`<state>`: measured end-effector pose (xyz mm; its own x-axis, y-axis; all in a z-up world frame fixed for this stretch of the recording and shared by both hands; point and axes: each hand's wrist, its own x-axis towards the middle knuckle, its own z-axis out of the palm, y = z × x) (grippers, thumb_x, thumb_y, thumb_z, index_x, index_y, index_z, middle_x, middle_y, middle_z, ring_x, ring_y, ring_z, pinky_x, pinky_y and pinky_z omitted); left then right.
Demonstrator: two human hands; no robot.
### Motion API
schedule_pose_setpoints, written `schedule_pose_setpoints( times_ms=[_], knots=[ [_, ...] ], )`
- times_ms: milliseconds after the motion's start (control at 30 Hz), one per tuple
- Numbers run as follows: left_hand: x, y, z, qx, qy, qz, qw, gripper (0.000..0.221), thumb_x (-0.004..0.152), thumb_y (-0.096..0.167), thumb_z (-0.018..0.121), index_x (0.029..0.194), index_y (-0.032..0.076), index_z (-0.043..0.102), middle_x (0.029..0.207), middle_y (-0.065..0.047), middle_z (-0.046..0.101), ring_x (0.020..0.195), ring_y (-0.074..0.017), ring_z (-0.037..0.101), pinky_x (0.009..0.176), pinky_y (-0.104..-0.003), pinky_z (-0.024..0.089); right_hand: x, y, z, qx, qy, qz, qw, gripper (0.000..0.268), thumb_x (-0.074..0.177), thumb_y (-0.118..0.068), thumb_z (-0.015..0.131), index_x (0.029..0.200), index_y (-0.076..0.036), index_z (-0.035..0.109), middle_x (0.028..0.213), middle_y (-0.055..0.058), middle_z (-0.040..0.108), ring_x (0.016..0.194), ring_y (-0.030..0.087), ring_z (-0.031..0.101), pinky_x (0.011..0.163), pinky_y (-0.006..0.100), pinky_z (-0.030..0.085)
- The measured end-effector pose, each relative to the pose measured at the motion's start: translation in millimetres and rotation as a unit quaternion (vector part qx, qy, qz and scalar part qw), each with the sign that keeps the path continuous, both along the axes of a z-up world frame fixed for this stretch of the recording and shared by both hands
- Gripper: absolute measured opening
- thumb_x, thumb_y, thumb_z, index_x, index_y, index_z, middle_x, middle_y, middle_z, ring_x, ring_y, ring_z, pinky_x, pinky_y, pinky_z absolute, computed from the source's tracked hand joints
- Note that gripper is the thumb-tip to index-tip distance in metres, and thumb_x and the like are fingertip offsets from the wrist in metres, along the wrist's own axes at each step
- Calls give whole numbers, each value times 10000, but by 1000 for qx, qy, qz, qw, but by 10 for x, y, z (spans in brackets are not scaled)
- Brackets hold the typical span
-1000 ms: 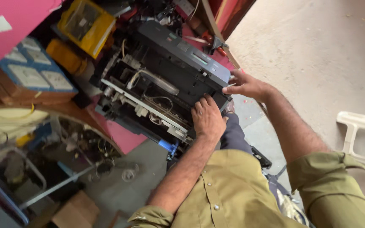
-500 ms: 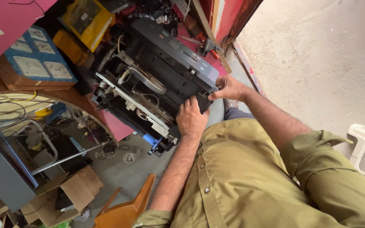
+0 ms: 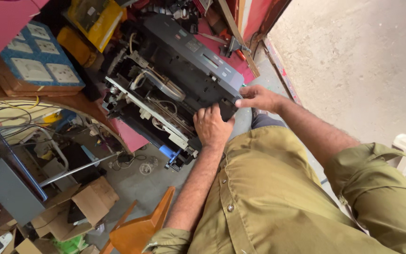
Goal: The person removes a large plastic cover from a printer, then repeatedly uses their hands to press, push, and snap various internal components and plastic housings back into place within the printer chassis.
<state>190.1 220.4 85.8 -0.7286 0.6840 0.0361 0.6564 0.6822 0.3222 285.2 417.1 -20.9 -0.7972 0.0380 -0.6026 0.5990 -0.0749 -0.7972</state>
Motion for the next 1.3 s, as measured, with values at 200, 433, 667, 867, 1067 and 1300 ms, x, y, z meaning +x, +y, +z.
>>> schedule_pose_setpoints(
  times_ms=[200,433,667,867,1067,1300],
  knots=[
    [5,-23,-42,-9,-11,10,1000,484,695,364,872,1049,74,715,879,-83,731,914,-313,658,854,-498,498,47,-177,-165,-225,46,-136,964,614,915,-528,690,1338,-86,637,1316,36,657,1267,170,573,1084,375,459],
    [34,-48,-46,-16,-28,6,999,711,708,392,858,1283,30,647,1014,-111,739,903,-312,694,824,-491,512,83,-150,-166,-242,45,-118,962,503,956,-485,732,1225,-60,704,1211,53,702,1139,195,633,1024,421,506],
    [46,-50,-6,-39,-46,3,998,750,745,398,846,1332,-3,606,1110,-119,721,920,-301,713,807,-469,519,33,-63,326,-106,-50,1,993,698,875,-554,683,1409,-115,585,1291,85,696,1183,203,606,929,418,500],
    [34,-63,105,-74,-56,7,996,836,693,411,866,1369,5,590,1103,-115,709,978,-284,667,895,-484,498,-145,-157,1090,262,40,-83,961,1358,660,-563,897,1623,-28,102,1423,321,517,1298,393,569,1046,477,499],
    [11,-101,96,-81,-43,1,996,771,697,460,867,1300,35,640,971,-80,700,1045,-273,595,1029,-514,423,-709,-173,1356,450,81,72,886,1232,692,-448,967,1619,-90,238,1399,291,601,1276,407,612,1066,454,511],
    [-11,-158,64,-83,-26,-16,996,729,753,461,824,1331,50,653,974,-59,720,1044,-230,585,1054,-527,391,-1058,-38,1468,416,-65,153,894,1109,631,-361,975,1573,-174,419,1331,257,635,1219,369,635,1031,453,517]
  ],
)
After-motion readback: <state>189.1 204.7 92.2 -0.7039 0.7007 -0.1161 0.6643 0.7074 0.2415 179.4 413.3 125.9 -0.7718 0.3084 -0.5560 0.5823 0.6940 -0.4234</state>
